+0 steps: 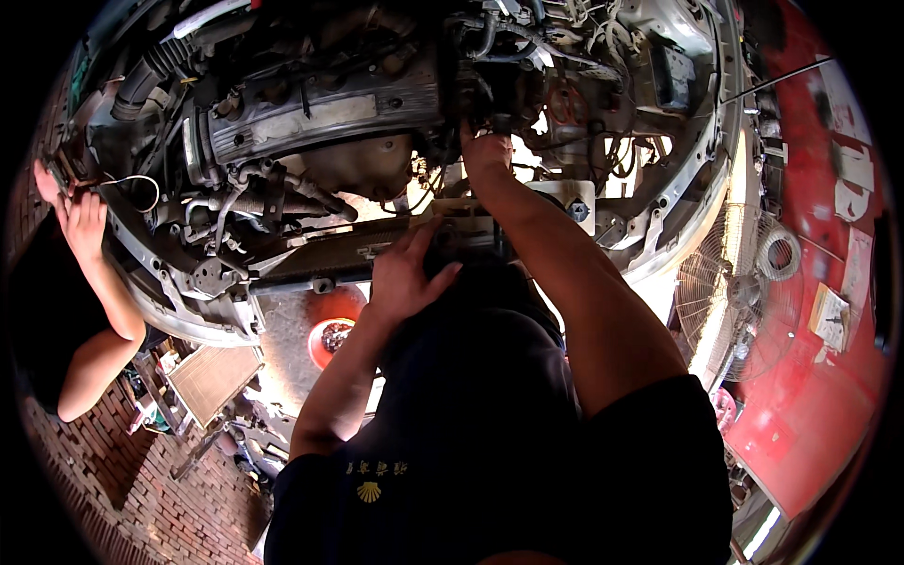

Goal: The person works on a car engine, first handling a radiator fan shroud and pointing at electrical connectors. Using a sealant gun, the person applies material to a hose fitting and then reconnects a coolant hose, securing it with a spring clamp by hand.

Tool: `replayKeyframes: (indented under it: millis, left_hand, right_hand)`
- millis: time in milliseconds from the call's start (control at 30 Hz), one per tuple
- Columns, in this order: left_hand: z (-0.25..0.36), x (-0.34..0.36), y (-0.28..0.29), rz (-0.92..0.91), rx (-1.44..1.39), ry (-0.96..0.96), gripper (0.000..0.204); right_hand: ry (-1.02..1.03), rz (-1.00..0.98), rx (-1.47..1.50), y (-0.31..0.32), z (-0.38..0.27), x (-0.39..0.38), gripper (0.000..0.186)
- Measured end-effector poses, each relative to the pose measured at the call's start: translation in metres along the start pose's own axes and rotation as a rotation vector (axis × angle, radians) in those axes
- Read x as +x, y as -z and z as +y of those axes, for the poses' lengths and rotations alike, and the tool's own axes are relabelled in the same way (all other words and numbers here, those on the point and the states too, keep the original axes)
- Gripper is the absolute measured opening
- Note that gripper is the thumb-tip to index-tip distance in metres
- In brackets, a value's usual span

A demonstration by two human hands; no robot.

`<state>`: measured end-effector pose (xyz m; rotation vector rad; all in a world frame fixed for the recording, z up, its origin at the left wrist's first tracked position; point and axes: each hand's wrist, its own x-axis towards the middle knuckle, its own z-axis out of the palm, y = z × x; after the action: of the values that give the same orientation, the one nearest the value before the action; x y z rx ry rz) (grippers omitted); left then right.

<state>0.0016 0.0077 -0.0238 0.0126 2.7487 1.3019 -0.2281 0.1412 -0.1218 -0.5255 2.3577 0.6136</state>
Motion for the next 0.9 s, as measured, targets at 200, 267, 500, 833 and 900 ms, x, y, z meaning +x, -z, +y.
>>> replayKeyframes:
  millis: [200, 267, 500, 833, 900]
  left_hand:
    - [0.002, 0.003, -0.003, 0.005, -0.019, -0.015, 0.079]
    - [0.004, 0.002, -0.001, -0.029, 0.007, 0.022, 0.079]
    - [0.009, 0.006, 0.002, -0.019, 0.005, -0.009, 0.078]
    - [0.010, 0.005, -0.002, -0.013, -0.016, -0.026, 0.074]
    - [0.009, 0.005, -0.002, -0.027, 0.004, -0.005, 0.073]
  right_hand:
    - [0.048, 0.022, -0.017, -0.012, 0.012, 0.000, 0.063]
    - [0.054, 0.145, 0.270, 0.000, 0.020, -0.021, 0.046]
    - [-0.164, 0.316, 0.963, -0.017, 0.028, -0.004, 0.043]
    - [-0.064, -0.013, 1.798, -0.072, 0.010, 0.033, 0.023]
    - [-0.260, 0.046, 2.347, -0.067, -0.005, 0.038, 0.025]
